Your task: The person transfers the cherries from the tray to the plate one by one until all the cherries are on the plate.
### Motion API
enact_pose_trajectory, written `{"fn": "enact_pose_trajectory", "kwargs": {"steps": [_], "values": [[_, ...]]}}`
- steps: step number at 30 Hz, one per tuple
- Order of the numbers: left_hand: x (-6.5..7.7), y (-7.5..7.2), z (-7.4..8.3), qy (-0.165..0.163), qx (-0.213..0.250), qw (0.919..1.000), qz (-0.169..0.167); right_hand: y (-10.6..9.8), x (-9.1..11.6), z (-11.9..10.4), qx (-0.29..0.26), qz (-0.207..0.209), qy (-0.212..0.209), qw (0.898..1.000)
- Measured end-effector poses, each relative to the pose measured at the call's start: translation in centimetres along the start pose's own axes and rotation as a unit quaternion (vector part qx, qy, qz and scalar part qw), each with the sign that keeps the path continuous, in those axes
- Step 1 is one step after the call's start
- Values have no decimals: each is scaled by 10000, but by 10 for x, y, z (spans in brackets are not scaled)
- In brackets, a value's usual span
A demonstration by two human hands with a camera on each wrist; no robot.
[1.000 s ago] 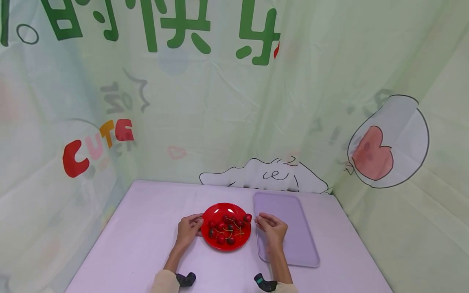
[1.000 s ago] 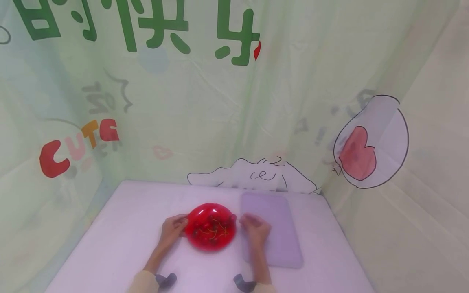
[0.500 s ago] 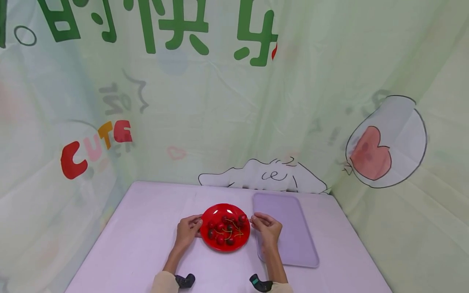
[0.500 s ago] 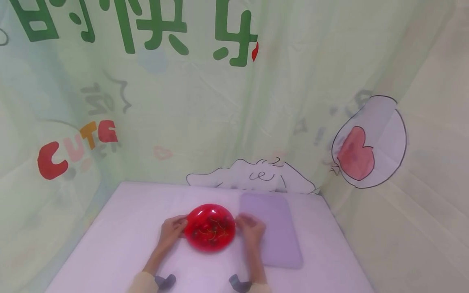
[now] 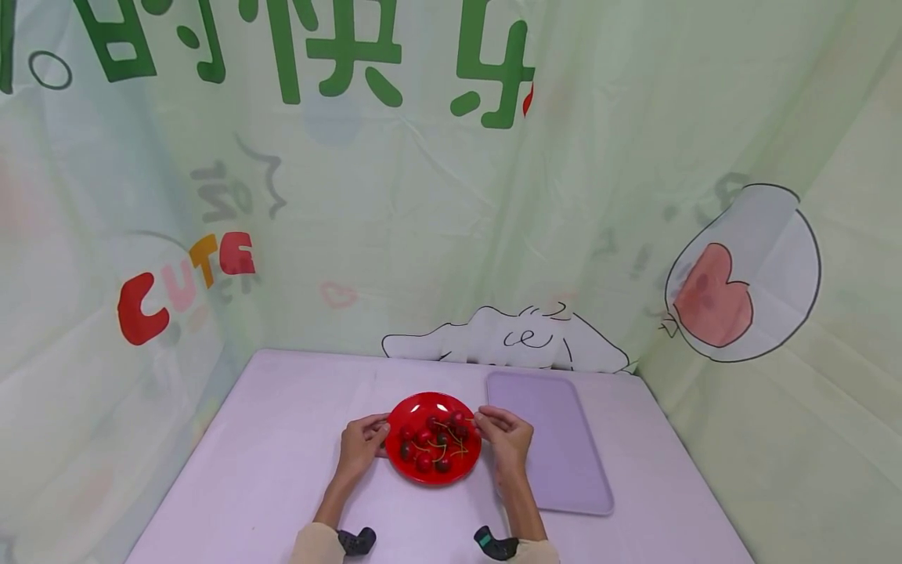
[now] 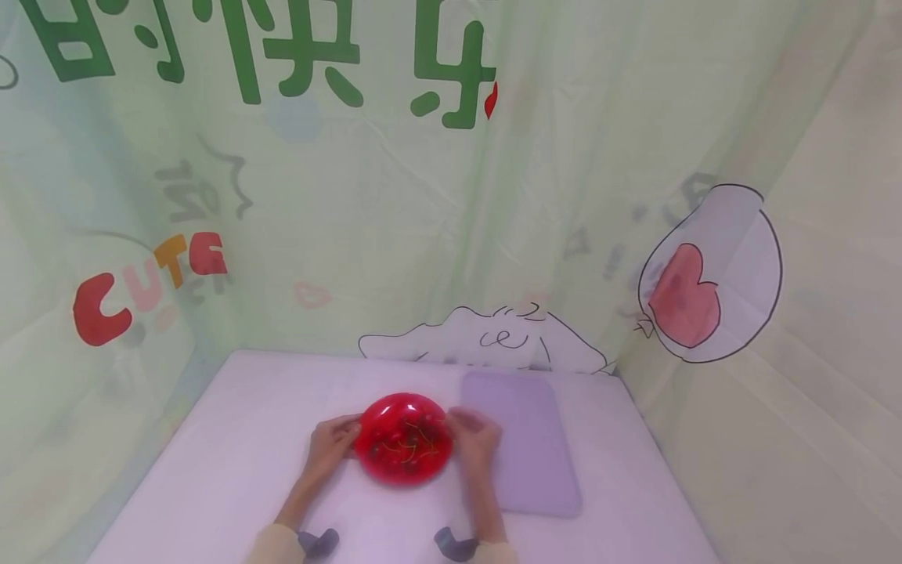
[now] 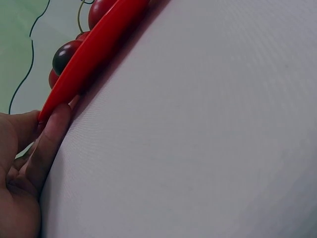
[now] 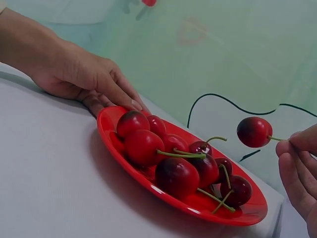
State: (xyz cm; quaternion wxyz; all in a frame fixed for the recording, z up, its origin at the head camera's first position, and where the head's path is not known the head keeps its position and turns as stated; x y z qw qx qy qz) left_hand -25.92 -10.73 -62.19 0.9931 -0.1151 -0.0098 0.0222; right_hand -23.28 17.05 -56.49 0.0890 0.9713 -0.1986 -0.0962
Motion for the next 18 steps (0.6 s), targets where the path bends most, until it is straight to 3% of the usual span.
{"fn": "enact_pose_trajectory", "kwargs": {"steps": [8, 18], "values": [[1, -1, 1, -49, 24, 10000, -8, 15, 1, -7, -127, -225, -232, 9994], [-1, -1, 0, -64, 53, 10000, 1, 28, 8, -15, 208, -390, -561, 9974]]}}
Point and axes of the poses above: each hand's wrist, its own x-axis away from the middle knuckle, its own y-axis out of the palm, z = x × y, the point moved 1 cm from there along -x, towards the middle knuckle, and after that the axes turned 9 degrees about -y, right-handed, at the moved point
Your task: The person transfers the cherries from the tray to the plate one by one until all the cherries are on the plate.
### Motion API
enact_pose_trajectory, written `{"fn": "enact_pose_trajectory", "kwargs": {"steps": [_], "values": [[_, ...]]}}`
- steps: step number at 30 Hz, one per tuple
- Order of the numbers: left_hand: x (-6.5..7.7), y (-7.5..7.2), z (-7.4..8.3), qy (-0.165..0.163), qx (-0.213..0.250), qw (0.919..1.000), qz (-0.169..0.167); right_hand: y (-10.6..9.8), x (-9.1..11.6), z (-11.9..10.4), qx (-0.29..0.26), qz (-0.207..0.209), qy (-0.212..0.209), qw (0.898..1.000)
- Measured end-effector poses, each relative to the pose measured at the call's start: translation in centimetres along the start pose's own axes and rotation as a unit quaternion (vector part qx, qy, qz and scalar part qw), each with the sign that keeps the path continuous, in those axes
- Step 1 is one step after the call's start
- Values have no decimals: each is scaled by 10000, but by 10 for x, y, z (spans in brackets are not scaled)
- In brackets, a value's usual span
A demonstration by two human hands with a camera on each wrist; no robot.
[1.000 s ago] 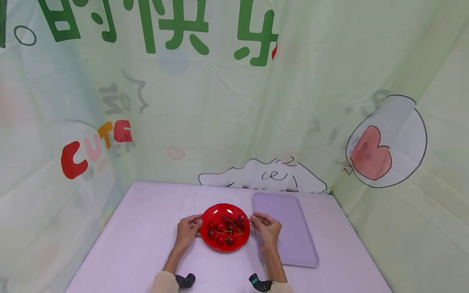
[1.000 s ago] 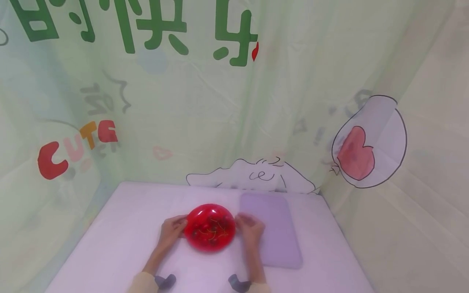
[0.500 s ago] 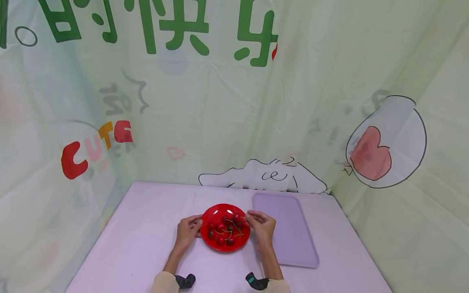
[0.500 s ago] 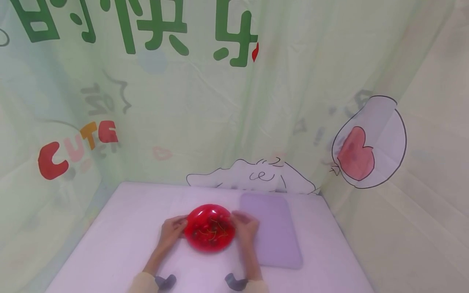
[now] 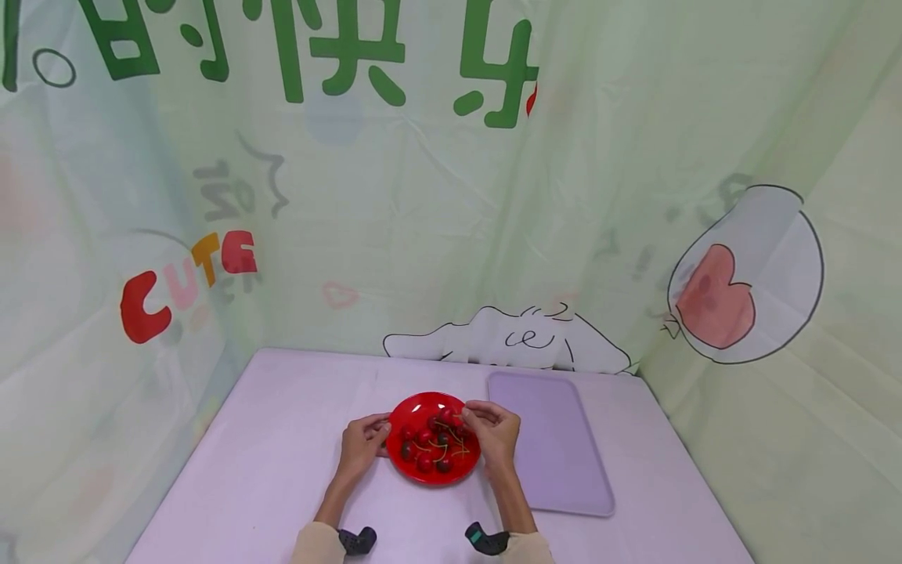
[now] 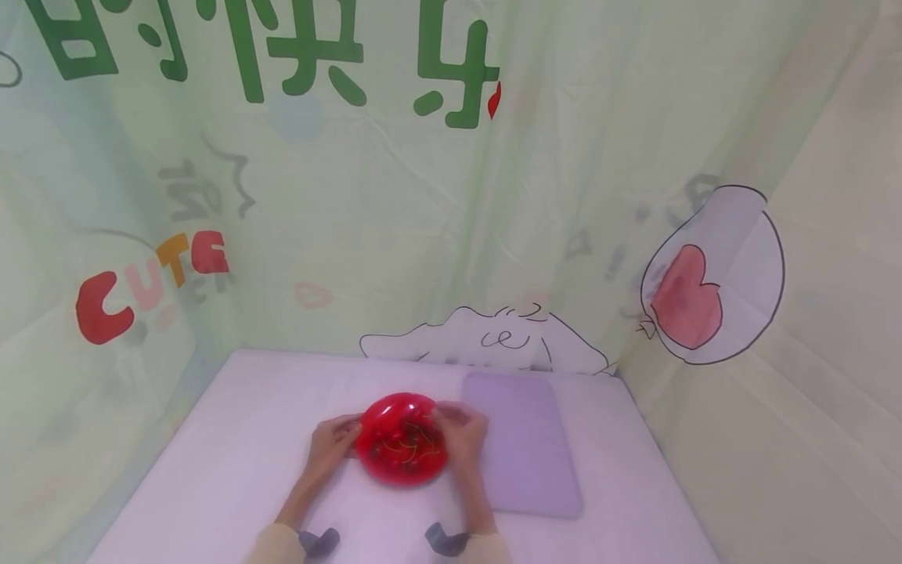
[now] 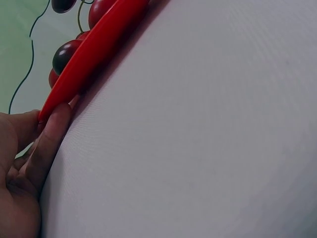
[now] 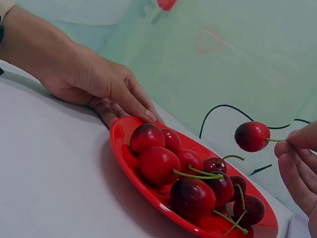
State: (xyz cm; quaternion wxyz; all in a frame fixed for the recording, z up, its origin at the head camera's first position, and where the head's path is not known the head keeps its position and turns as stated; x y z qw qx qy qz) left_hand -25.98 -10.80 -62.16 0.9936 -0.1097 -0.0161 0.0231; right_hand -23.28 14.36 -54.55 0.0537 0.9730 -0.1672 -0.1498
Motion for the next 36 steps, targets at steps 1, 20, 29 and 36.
{"fn": "enact_pose_trajectory", "kwargs": {"steps": [1, 20, 29, 36], "values": [[0, 0, 0, -1, 15, 10000, -2, 1, 0, 0, 11, -20, -7, 10000], [-5, -2, 0, 161, 156, 9997, 21, 23, -5, 15, 612, -562, -599, 9947], [-4, -1, -4, 109, 113, 9998, -82, 33, -4, 16, 1098, -854, -1139, 9837], [-6, -1, -6, 115, 74, 9999, -89, 41, -3, 16, 1723, -1004, -1596, 9668]]}}
Point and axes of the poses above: each hand's wrist, its own x-axis away from the middle knuckle, its own y-axis out of the palm, z = x × y, the point moved 1 cm from there along -x, towards the middle knuckle, and after that the axes turned 9 degrees about -y, right-handed, at the moved point
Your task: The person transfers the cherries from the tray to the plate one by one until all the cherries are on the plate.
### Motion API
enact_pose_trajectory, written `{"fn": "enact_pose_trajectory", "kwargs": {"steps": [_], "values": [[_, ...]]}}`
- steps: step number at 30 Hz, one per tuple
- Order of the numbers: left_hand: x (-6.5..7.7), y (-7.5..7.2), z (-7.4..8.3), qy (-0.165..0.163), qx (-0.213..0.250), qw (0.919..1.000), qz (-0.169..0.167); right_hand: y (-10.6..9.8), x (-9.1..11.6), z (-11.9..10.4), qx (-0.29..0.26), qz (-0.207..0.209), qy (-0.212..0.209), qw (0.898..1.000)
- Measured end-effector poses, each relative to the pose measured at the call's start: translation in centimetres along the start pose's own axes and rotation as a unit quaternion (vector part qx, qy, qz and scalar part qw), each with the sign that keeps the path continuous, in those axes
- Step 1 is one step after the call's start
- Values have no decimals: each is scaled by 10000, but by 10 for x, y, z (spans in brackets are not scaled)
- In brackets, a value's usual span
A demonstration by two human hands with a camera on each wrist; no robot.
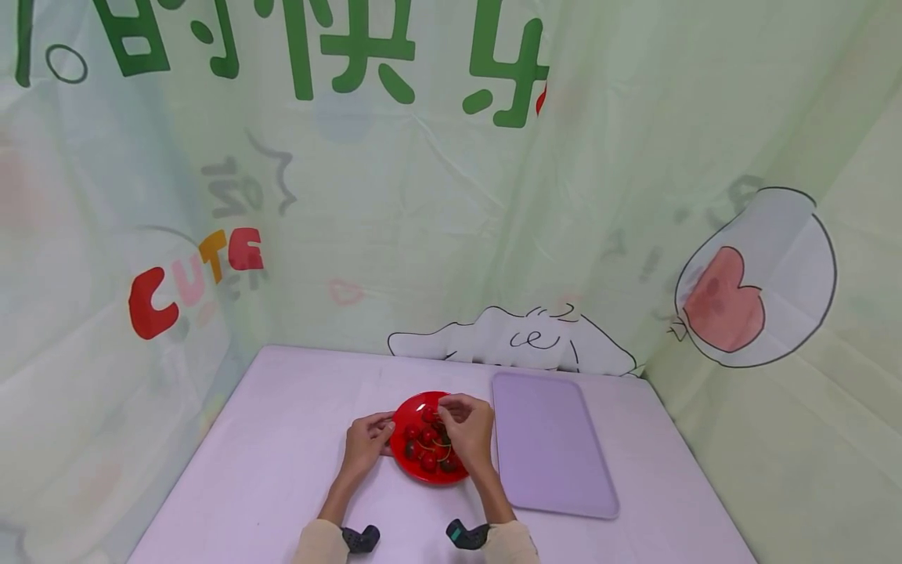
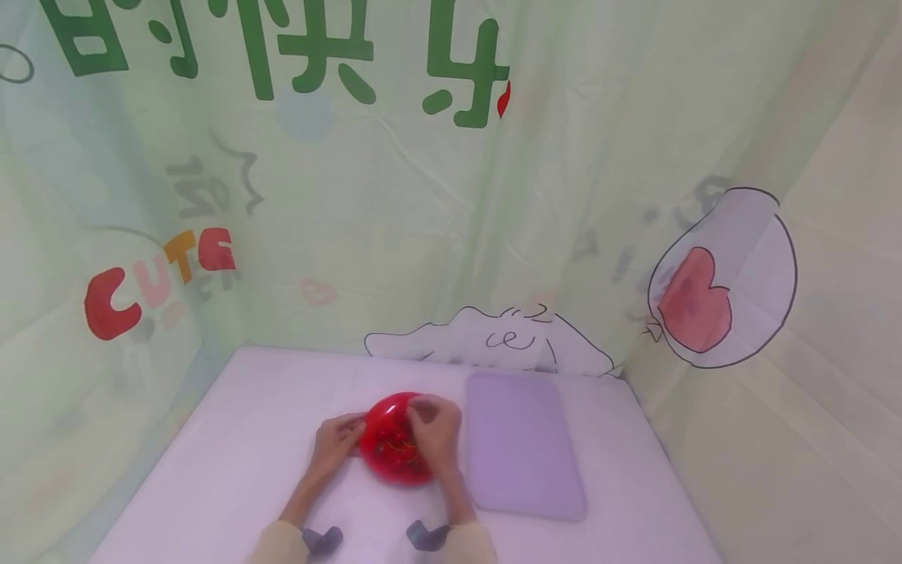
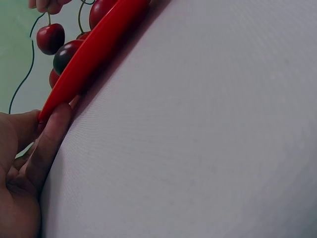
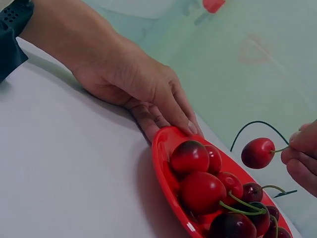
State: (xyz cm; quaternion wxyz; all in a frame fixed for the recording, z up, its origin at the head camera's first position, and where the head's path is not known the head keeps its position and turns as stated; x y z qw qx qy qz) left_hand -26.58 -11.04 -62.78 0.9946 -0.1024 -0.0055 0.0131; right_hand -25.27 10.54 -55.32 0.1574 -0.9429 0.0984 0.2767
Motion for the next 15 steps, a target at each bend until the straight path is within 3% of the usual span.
{"fn": "enact_pose_trajectory", "kwargs": {"steps": [9, 15], "values": [[3, -1, 3, 143, 85, 9999, -11, 7, 0, -1, 610, -300, -359, 9970], [2, -2, 3, 63, 168, 9998, -45, 12, 1, 1, 977, -494, -551, 9925]]}}
Point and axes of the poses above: each hand's wrist, its own x-axis away from the middle knuckle, its own y-axis out of the palm, z = x × y, the point moved 1 cm from there along -x, towards the middle knuckle, and after that the axes turned 9 degrees about -y, right-handed, at the moved point
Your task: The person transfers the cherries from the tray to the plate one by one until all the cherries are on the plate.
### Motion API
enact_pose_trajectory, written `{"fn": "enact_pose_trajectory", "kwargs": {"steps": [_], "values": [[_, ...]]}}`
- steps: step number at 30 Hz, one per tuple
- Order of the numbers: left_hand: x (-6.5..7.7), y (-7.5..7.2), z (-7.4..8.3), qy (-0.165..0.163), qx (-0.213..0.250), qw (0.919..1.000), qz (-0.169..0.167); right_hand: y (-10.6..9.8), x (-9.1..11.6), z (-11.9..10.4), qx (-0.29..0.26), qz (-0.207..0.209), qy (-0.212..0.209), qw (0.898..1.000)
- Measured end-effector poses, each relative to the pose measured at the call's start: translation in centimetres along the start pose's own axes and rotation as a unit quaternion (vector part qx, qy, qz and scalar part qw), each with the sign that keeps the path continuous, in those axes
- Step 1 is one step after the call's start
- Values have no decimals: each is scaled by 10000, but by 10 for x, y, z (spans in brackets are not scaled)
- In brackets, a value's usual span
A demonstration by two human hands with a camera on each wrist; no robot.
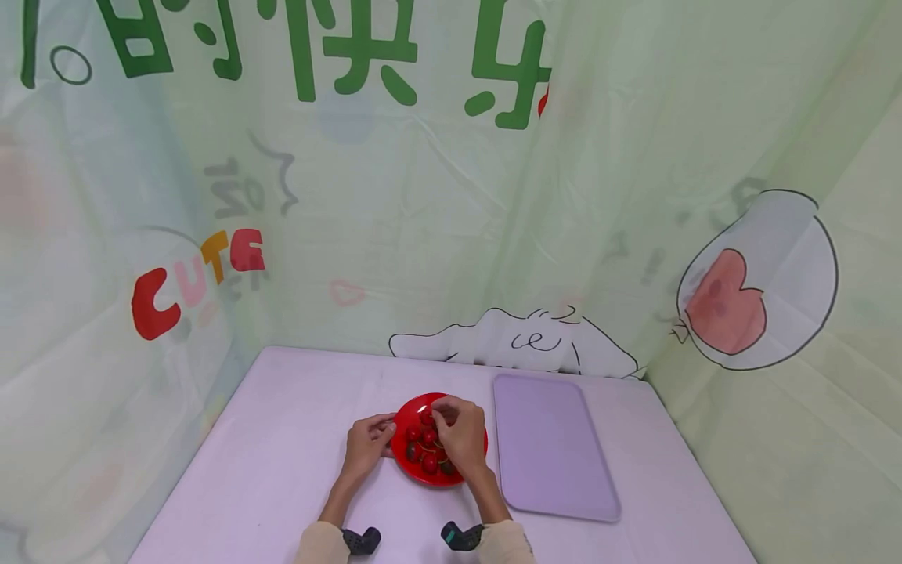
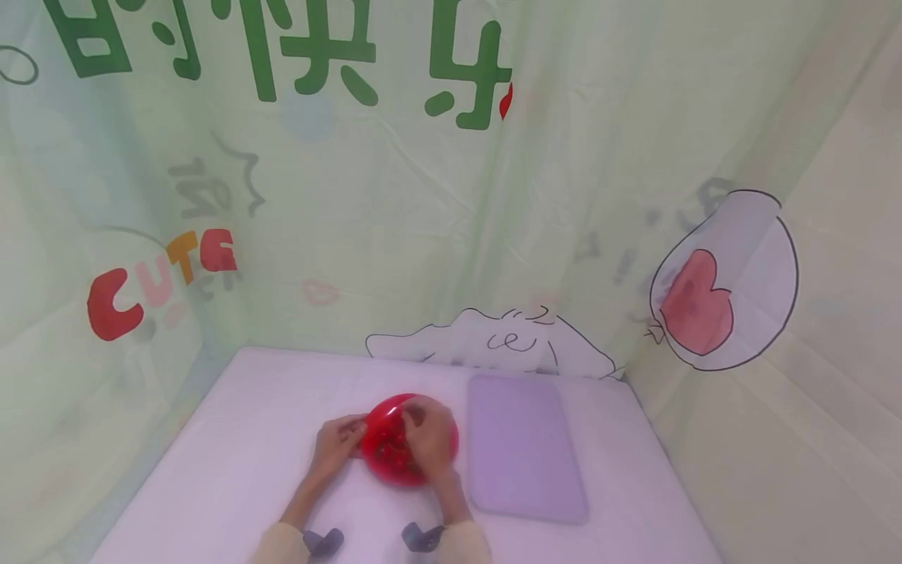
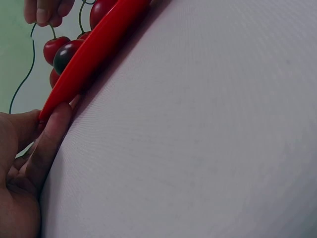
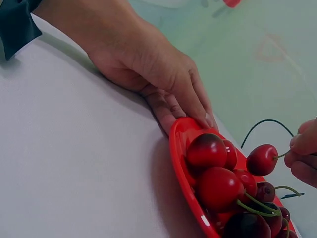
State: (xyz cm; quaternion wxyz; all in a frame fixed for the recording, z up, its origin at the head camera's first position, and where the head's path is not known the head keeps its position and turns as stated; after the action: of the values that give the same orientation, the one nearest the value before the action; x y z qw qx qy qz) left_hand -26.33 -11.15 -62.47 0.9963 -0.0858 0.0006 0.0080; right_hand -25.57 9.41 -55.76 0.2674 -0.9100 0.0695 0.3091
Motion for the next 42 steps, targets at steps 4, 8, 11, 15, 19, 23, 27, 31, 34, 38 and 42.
{"fn": "enact_pose_trajectory", "kwargs": {"steps": [4, 8, 11, 15, 19, 23, 27, 31, 34, 38, 42], "values": [[-1, 0, 0, 12, -31, 10000, -8, 4, 2, 3, 227, -87, -137, 9996], [-2, 0, -2, 14, -113, 9999, 28, 5, 4, 3, 354, -98, -252, 9990], [-3, 1, -5, 31, -126, 9999, 55, 7, 7, 5, 548, -120, -320, 9979], [-4, 2, -7, 57, -97, 9999, 98, 9, 9, 6, 713, -192, -361, 9966], [-5, 3, -7, 61, -80, 9999, 116, 10, 9, 5, 737, -287, -393, 9961], [-5, 3, -6, 49, -102, 9999, 111, 11, 10, 5, 826, -406, -479, 9946], [-5, 3, -5, 88, -128, 9998, 99, 11, 11, 4, 858, -495, -601, 9933], [-3, 2, -5, 117, -168, 9998, 88, 11, 12, 5, 959, -666, -785, 9901], [-4, 3, -5, 112, -121, 9998, 70, 11, 14, 4, 1025, -869, -814, 9876], [-5, 4, -7, 126, -31, 9999, 62, 10, 16, 0, 1054, -1027, -822, 9857], [-5, 4, -7, 120, -62, 9999, 58, 9, 17, -1, 1129, -1146, -780, 9839]]}}
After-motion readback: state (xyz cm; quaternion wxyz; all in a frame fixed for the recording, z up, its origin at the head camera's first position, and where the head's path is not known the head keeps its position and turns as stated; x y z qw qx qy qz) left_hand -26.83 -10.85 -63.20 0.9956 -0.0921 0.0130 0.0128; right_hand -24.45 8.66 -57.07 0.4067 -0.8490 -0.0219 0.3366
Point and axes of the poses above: each hand's wrist, its own x-axis away from the middle knuckle, its own y-axis out of the palm, z = x × y, the point moved 1 cm from there along -x, towards the middle knuckle, and after that the axes turned 9 degrees about -y, right-handed, at the moved point
